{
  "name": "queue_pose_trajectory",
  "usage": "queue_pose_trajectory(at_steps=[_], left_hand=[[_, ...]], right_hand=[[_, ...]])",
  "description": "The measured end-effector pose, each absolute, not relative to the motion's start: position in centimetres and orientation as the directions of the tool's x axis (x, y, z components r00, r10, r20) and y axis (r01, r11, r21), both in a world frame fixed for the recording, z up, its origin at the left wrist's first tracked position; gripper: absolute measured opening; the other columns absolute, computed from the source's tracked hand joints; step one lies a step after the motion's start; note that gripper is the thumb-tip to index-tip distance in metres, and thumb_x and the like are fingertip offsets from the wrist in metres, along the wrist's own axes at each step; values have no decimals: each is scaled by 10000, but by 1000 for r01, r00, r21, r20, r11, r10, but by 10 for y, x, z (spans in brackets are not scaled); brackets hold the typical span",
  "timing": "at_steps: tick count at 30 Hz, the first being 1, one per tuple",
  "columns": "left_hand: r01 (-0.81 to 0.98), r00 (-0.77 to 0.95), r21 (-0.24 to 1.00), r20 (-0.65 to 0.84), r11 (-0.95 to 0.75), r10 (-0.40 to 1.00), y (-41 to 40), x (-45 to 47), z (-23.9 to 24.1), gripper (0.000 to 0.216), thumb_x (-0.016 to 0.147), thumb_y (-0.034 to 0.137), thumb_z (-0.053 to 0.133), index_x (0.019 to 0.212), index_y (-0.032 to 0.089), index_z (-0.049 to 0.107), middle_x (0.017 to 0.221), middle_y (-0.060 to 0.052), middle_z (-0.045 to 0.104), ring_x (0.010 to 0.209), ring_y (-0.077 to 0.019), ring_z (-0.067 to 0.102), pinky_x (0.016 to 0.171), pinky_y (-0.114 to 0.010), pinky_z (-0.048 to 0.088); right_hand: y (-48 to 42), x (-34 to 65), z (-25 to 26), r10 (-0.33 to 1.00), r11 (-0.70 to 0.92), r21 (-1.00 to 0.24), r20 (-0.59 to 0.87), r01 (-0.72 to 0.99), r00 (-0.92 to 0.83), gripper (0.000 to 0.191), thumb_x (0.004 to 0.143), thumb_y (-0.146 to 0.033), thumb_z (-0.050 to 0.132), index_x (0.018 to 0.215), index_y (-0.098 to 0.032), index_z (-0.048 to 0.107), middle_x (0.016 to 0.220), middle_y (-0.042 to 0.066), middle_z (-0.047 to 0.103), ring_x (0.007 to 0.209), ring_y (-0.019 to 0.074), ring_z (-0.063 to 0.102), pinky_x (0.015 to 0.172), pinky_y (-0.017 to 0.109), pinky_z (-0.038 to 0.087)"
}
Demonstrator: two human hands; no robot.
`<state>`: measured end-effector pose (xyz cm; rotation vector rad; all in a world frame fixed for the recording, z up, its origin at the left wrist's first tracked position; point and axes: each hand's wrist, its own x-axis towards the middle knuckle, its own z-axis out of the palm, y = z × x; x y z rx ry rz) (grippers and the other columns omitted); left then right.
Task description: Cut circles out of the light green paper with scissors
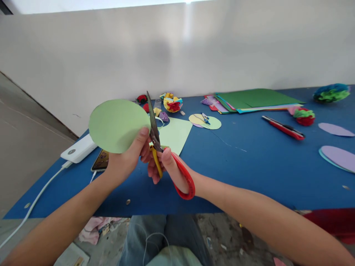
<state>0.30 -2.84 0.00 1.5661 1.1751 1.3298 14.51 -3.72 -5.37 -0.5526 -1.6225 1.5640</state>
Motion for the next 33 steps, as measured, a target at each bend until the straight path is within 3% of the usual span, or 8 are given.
queue_pose_trajectory(at_steps=[7, 15, 21, 33], left_hand=[[169, 65, 939, 291, -298, 954, -28, 2, 0, 410, 858, 507, 568, 595, 202, 493, 453, 29, 481, 470, -111, 503, 518, -260, 435], [203, 51, 912, 353, -356, 934, -26, 2, -2, 319, 859, 473, 584, 711, 191, 571, 466, 34, 512, 505, -125, 540, 565, -274, 450], [210, 80, 908, 354, -363, 932, -27, 2, -1, 335, 878, 454, 566, 667, 194, 550, 492, 25, 527, 519, -119, 547, 561, -266, 459], [257, 85, 903, 334, -345, 939, -25, 1, -1, 305, 884, 408, 558, 668, 194, 539, 473, 42, 506, 478, -103, 518, 537, -257, 441]], right_hand=[[-39, 145, -50, 776, 107, -971, 216, -213, -593, 796, 777, -845, 192, 1026, -219, 617, 785, 50, 582, 616, 170, 537, 635, 338, 473], [-35, 144, -54, 748, 139, -960, 262, -243, -610, 820, 783, -843, 169, 1023, -178, 583, 785, 49, 575, 604, 152, 530, 616, 316, 450], [-39, 145, -50, 778, 137, -966, 243, -221, -579, 789, 769, -851, 199, 996, -205, 591, 730, 23, 470, 595, 162, 468, 586, 331, 436], [-39, 143, -50, 776, 147, -958, 266, -247, -572, 765, 798, -828, 179, 948, -190, 573, 704, 9, 427, 586, 136, 428, 557, 303, 437]])
